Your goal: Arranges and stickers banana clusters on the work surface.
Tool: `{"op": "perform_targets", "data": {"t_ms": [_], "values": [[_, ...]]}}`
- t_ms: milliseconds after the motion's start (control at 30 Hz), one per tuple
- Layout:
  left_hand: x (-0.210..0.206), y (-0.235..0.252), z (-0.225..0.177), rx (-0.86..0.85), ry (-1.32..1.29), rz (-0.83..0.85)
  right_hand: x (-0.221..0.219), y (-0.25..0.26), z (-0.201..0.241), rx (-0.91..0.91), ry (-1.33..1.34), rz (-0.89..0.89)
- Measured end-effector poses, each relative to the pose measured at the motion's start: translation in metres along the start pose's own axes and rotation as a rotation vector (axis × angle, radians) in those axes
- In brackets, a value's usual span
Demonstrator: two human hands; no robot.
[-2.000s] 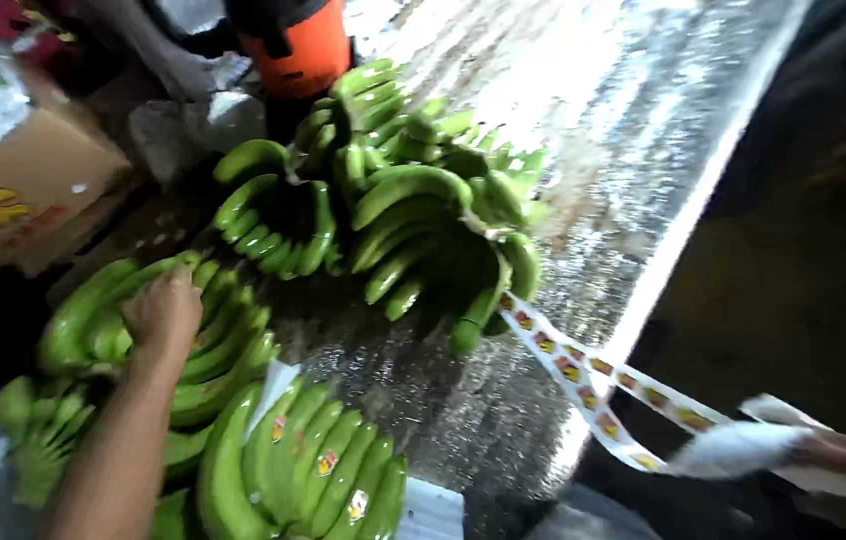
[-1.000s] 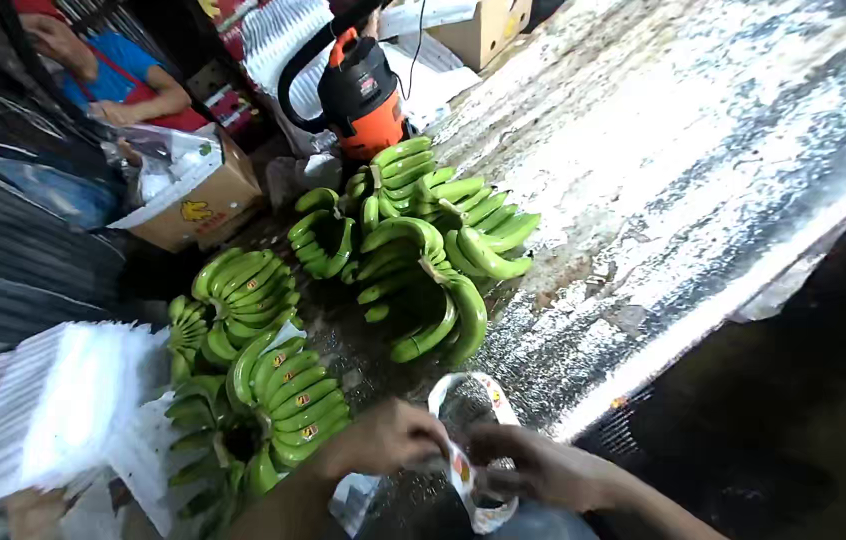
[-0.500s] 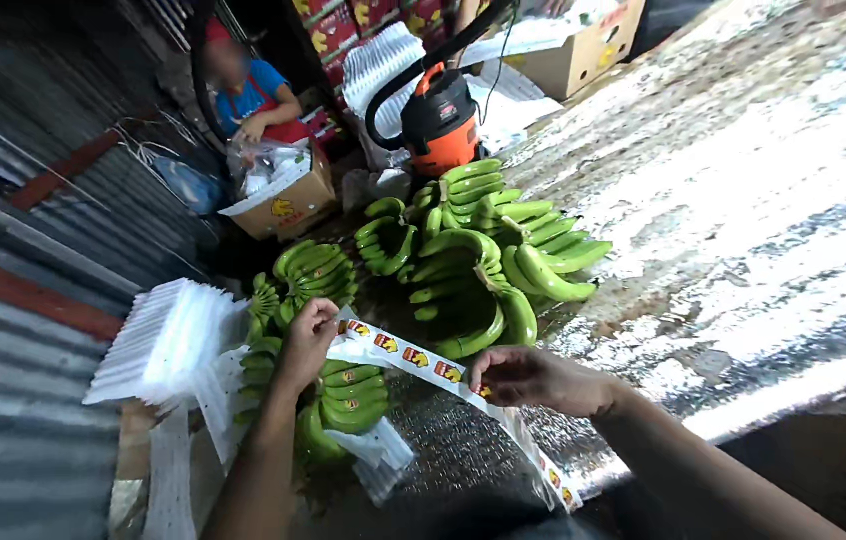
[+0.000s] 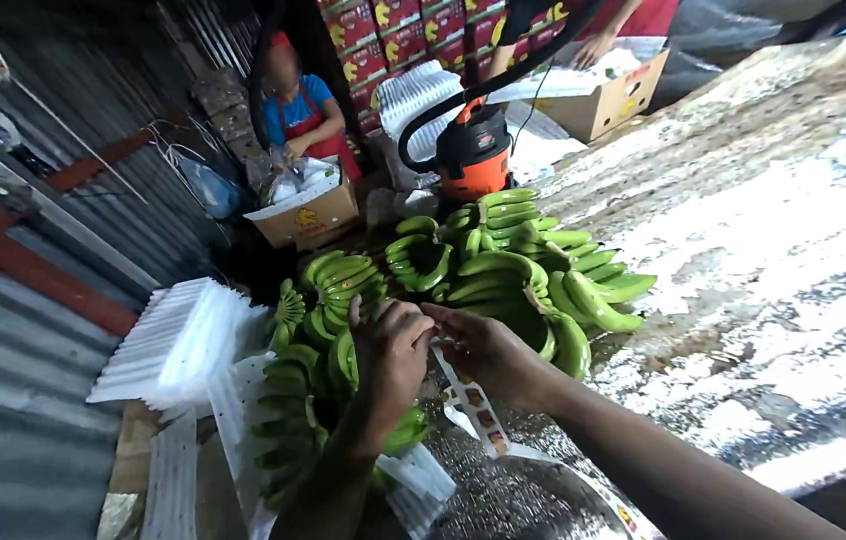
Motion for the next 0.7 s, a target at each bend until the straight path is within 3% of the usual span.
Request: {"op": "perform_targets", "data": {"t_ms": [67,133,233,300,400,467,533,633,700], "values": [[0.01,-0.008,0.013,-0.043,0.032,-0.083,-0.016,0.009,0.007,-0.002,0.038,0.027],[0.012,-0.024,0.028,-0.088,0.01,-0.112,-0.037,0.014,-0.001,-0.046,0.242,0.062],[-0.002,-0.052,0.056,-0.132,-0.167,-0.041,-0.065,0.018,-0.035,-0.175,0.575,0.035],[-0.017,-0.066,0.09,-0.03,-0.452,0.088,-0.066,0.024,-0.069,-0.293,0.68,-0.098],[-0.04,-0.071,0.169,0.295,-0.708,0.273,-0.035,0.029,-0.111,-0.424,0.685,-0.452],[-0.064,-0.066,0.233,0.466,-0.559,0.46,-0.023,0.032,-0.11,-0.399,0.662,-0.531],[-0.096,-0.06,0.296,0.524,-0.265,0.697,-0.026,0.04,-0.082,-0.253,0.682,-0.472],[-0.144,-0.045,0.366,0.388,0.115,0.923,-0.038,0.054,-0.043,-0.039,0.777,-0.361],[-0.171,-0.031,0.392,0.276,0.216,0.974,-0.039,0.063,-0.045,-0.074,0.778,-0.346]]}}
Point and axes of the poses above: each hand's wrist, its own y-axis towards the middle knuckle, its own x-axis out of the back of the hand, z = x × y, the point moved 10 cm from there along y, towards the middle knuckle, and after that the axes turned 5 degrees about -x, right-handed, at the moved point
